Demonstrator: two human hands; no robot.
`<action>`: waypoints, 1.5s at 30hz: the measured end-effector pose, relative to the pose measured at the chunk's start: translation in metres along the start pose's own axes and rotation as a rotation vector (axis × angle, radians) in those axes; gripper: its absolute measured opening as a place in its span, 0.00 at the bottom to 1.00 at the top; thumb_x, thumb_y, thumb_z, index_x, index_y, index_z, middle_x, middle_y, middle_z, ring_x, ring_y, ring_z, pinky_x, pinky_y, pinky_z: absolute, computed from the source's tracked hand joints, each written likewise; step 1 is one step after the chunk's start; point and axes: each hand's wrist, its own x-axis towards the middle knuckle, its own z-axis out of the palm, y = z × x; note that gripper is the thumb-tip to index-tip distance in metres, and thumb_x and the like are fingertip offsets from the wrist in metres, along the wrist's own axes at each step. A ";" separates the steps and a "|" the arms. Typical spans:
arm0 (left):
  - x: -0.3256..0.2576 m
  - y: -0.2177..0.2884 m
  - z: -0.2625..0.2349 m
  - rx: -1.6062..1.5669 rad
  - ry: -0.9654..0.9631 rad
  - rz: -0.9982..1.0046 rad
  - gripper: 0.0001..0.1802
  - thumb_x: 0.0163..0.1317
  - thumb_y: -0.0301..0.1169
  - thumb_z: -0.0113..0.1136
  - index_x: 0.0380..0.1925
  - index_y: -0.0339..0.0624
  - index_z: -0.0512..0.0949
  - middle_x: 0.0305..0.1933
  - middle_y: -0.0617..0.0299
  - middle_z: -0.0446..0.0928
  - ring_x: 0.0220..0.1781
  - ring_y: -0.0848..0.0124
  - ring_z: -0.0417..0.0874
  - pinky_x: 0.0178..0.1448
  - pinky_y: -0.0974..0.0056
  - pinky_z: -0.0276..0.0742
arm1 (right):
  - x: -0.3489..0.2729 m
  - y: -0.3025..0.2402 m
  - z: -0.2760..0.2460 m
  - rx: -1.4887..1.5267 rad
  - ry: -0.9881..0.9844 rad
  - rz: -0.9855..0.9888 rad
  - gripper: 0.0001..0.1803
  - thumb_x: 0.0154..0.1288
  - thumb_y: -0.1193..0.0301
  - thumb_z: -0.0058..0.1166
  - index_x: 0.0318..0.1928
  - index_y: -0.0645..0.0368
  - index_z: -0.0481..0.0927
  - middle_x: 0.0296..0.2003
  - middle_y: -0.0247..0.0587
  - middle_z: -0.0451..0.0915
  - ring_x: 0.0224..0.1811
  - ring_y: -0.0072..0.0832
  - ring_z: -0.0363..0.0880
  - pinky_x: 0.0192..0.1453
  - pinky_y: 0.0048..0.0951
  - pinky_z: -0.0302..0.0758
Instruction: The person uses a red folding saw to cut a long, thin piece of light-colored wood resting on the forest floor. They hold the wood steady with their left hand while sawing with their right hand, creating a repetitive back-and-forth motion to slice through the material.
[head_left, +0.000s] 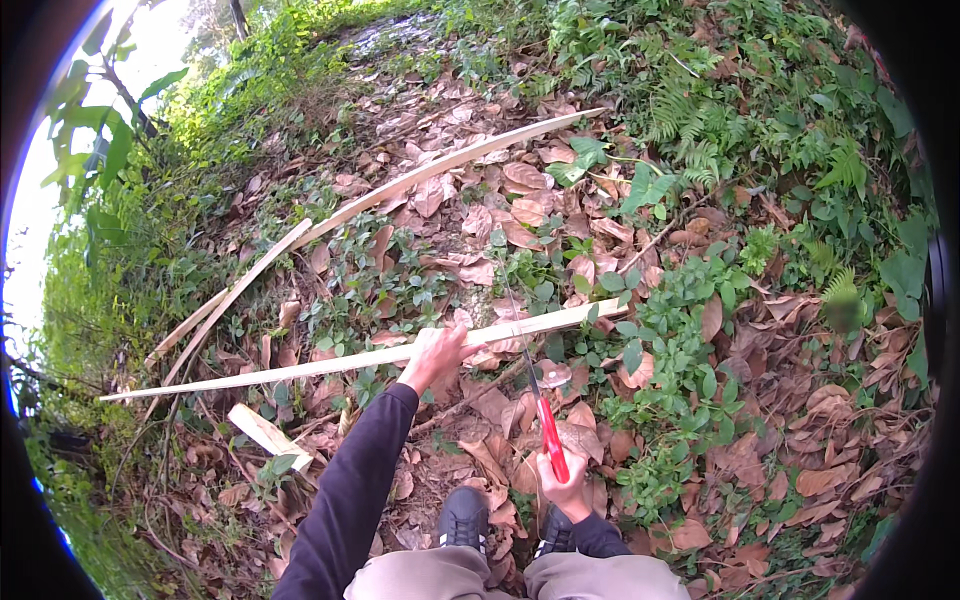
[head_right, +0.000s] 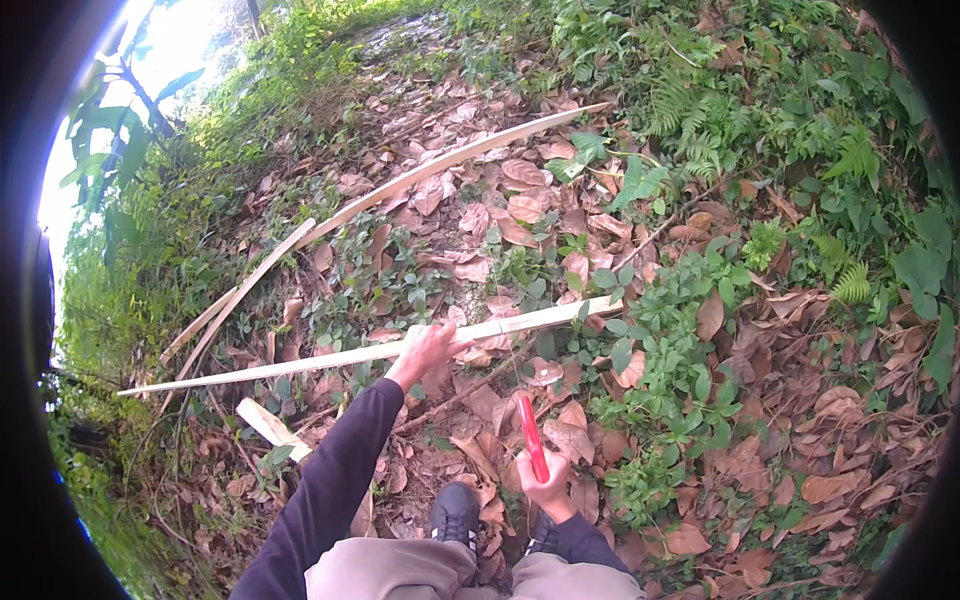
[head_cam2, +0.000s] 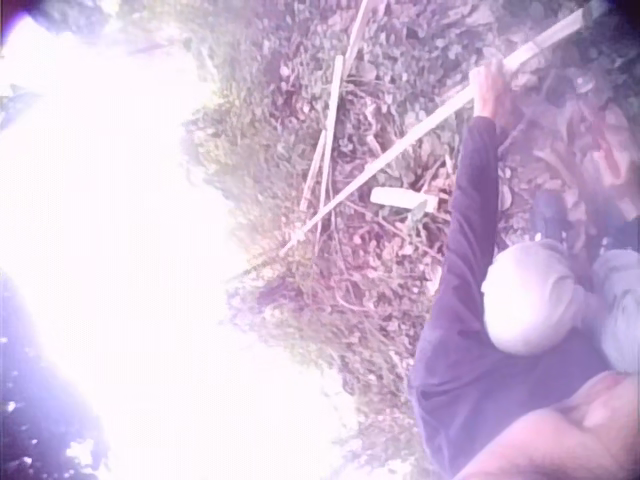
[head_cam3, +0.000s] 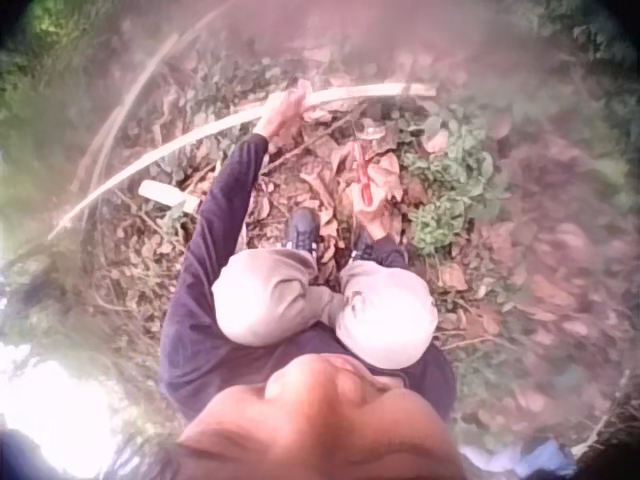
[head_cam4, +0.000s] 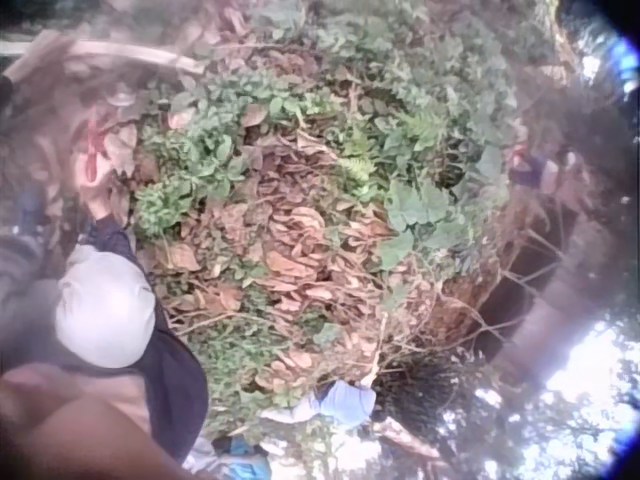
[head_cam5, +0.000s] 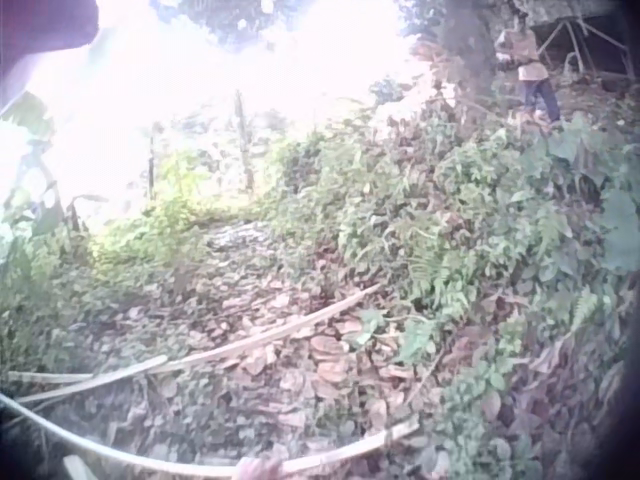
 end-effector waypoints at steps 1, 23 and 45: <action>-0.004 0.011 0.001 -0.018 -0.018 0.005 0.33 0.65 0.63 0.55 0.25 0.41 0.76 0.16 0.49 0.76 0.20 0.49 0.81 0.28 0.48 0.74 | 0.013 0.002 0.007 0.037 -0.007 0.040 0.14 0.60 0.74 0.59 0.19 0.60 0.73 0.11 0.38 0.68 0.12 0.29 0.71 0.20 0.34 0.65; -0.005 0.020 0.015 -0.018 -0.081 -0.047 0.31 0.64 0.61 0.58 0.26 0.42 0.77 0.22 0.49 0.79 0.25 0.49 0.83 0.32 0.47 0.76 | 0.043 0.037 0.015 0.113 0.010 0.187 0.12 0.61 0.75 0.60 0.21 0.63 0.75 0.12 0.37 0.70 0.14 0.24 0.69 0.21 0.32 0.63; 0.010 0.014 0.002 0.052 -0.158 -0.044 0.33 0.67 0.63 0.52 0.25 0.42 0.78 0.19 0.46 0.79 0.25 0.48 0.84 0.33 0.48 0.77 | 0.024 0.003 -0.004 -0.033 0.073 0.081 0.10 0.67 0.71 0.64 0.34 0.66 0.82 0.18 0.39 0.75 0.18 0.32 0.76 0.27 0.35 0.71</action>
